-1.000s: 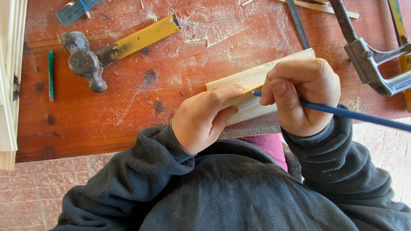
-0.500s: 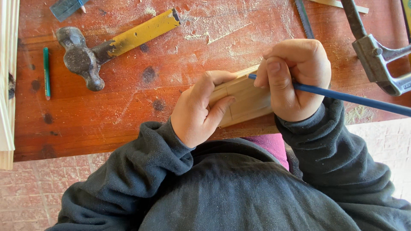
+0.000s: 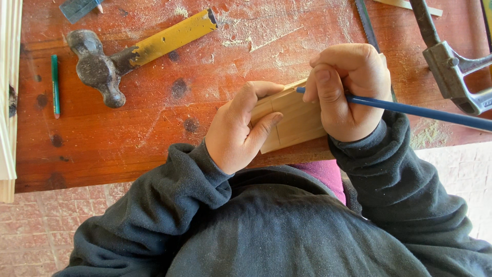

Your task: The person marks a small rectangular wooden block with a pencil, using a ruler to draw straight lines. They rotate the block to mark multiple sides and edges, creating a grid pattern on the wood surface.

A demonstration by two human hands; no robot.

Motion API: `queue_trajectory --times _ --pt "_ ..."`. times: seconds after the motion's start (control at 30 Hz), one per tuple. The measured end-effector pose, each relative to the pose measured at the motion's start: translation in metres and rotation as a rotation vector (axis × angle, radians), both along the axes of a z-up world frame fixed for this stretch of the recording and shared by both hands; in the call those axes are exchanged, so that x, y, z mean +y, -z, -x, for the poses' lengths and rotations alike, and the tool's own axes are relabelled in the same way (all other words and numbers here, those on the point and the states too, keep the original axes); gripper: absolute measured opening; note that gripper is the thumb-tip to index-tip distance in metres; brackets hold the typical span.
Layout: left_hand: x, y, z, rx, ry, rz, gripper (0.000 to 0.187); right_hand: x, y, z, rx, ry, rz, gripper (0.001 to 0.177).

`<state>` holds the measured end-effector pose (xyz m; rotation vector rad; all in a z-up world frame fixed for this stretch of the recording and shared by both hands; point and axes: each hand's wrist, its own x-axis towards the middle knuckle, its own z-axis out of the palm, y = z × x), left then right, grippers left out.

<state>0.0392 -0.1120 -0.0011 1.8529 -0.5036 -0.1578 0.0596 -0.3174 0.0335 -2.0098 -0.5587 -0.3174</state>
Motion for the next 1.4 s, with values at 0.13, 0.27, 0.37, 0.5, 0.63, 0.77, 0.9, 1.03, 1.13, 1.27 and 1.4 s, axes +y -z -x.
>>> queue_trajectory --times 0.13,0.27,0.37,0.5,0.63,0.77,0.9,1.03,1.13,1.27,1.4 --pt "0.000 -0.001 0.000 0.013 0.004 0.007 0.030 0.001 -0.002 -0.001 -0.018 -0.015 0.026 0.022" --pt "0.000 0.000 0.000 0.019 -0.003 -0.003 0.031 0.002 -0.001 -0.002 -0.010 -0.011 -0.016 0.020" --pt "-0.001 0.001 0.000 0.026 -0.006 -0.001 0.030 0.000 0.000 -0.002 -0.012 -0.018 0.012 0.020" --pt "-0.001 0.002 -0.001 0.024 -0.008 0.001 0.030 0.001 0.008 -0.002 -0.002 -0.021 -0.076 0.019" --pt "0.000 0.002 -0.001 0.021 -0.006 0.001 0.030 -0.001 0.001 -0.002 -0.003 -0.023 -0.013 0.030" --pt "0.000 0.002 -0.001 0.030 -0.005 -0.005 0.031 0.000 0.004 -0.002 0.020 -0.020 -0.009 0.029" --pt "0.003 -0.002 -0.004 -0.010 -0.007 -0.039 0.028 0.002 -0.015 0.001 -0.007 0.092 -0.107 0.062" --pt "0.009 0.010 -0.010 -0.154 0.034 -0.114 0.033 -0.034 -0.015 0.015 -0.024 0.143 -0.158 0.024" --pt "0.007 0.013 -0.003 -0.387 -0.054 -0.545 0.063 -0.067 -0.024 0.017 -0.099 0.083 0.260 0.012" --pt "-0.003 0.015 0.015 -0.403 -0.007 -0.694 0.126 -0.102 -0.016 0.019 -0.115 -0.027 0.553 0.012" --pt "-0.007 0.019 0.015 -0.431 -0.036 -0.690 0.131 -0.119 -0.012 0.025 -0.130 -0.051 0.721 0.017"
